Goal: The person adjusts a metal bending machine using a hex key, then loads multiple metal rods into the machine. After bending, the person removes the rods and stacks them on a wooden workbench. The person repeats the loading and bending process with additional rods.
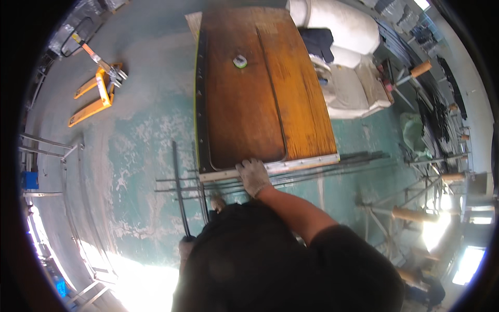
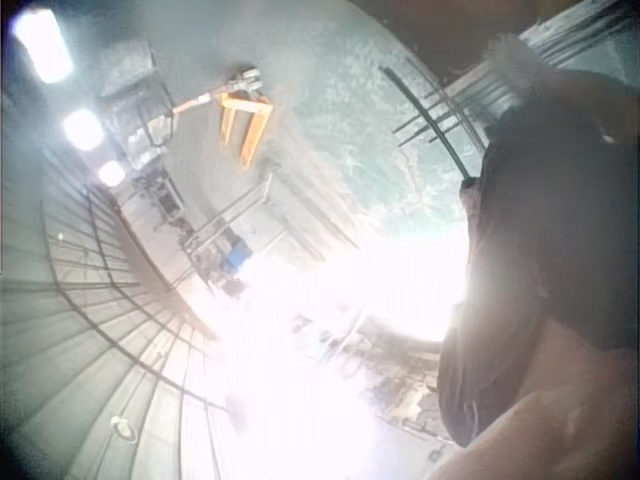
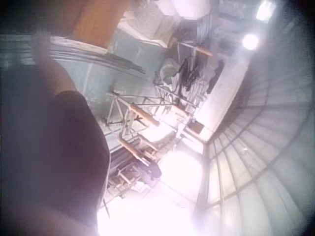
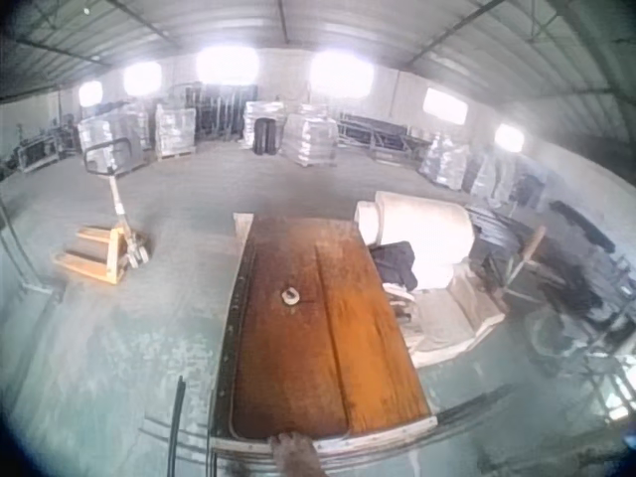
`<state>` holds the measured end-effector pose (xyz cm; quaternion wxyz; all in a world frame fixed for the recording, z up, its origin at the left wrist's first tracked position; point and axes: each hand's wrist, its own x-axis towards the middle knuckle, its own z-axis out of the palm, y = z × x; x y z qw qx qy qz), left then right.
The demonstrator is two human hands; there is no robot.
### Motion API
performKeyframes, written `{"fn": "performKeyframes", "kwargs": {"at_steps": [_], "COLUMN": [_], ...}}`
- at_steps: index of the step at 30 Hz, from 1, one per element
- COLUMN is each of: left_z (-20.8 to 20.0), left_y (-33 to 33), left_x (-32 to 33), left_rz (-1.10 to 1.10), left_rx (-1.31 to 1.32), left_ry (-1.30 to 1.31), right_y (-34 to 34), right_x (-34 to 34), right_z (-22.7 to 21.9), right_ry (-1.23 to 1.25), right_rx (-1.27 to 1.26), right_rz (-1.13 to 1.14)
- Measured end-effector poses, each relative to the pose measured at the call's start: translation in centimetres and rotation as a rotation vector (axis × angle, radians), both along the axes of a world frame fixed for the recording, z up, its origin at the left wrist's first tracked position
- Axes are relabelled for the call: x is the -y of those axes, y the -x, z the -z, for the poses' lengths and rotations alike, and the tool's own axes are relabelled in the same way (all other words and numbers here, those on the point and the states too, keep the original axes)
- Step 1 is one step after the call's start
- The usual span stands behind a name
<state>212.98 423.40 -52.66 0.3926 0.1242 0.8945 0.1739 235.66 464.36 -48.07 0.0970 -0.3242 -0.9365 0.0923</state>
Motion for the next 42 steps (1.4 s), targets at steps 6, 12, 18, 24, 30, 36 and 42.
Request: {"fn": "performKeyframes", "kwargs": {"at_steps": [6, 12, 18, 24, 30, 36, 42], "left_z": [-0.7, 0.2, 0.4, -1.9, 0.1, 2.3, 3.2], "left_y": [-0.9, -1.4, -1.5, -1.3, -1.0, -0.2, -0.4], "left_x": [-1.2, -0.1, 1.1, 1.0, 2.1, 1.8, 2.3], "left_rz": [-0.018, -0.071, -0.106, -0.201, -0.228, -0.242, -0.273], "left_rx": [0.007, 0.002, 0.015, -0.005, 0.013, 0.014, 0.023], "left_ry": [0.023, 0.042, 0.010, 0.071, 0.018, -0.064, -0.040], "right_y": [0.6, 2.0, 5.6, 9.9, 13.2, 12.8, 6.1], "right_x": [-0.6, 0.5, 2.2, 2.4, 0.3, 1.5, -4.5], "right_z": [0.0, 0.8, -1.3, -2.5, -2.7, -6.8, -16.4], "right_ry": [0.125, 0.039, 0.158, 0.228, 0.456, 0.519, 0.190], "right_rx": [0.133, 0.145, 0.112, 0.243, 0.440, -0.051, -0.853], "right_rz": [-0.026, -0.021, -0.069, 0.046, 0.201, 0.153, 0.281]}}
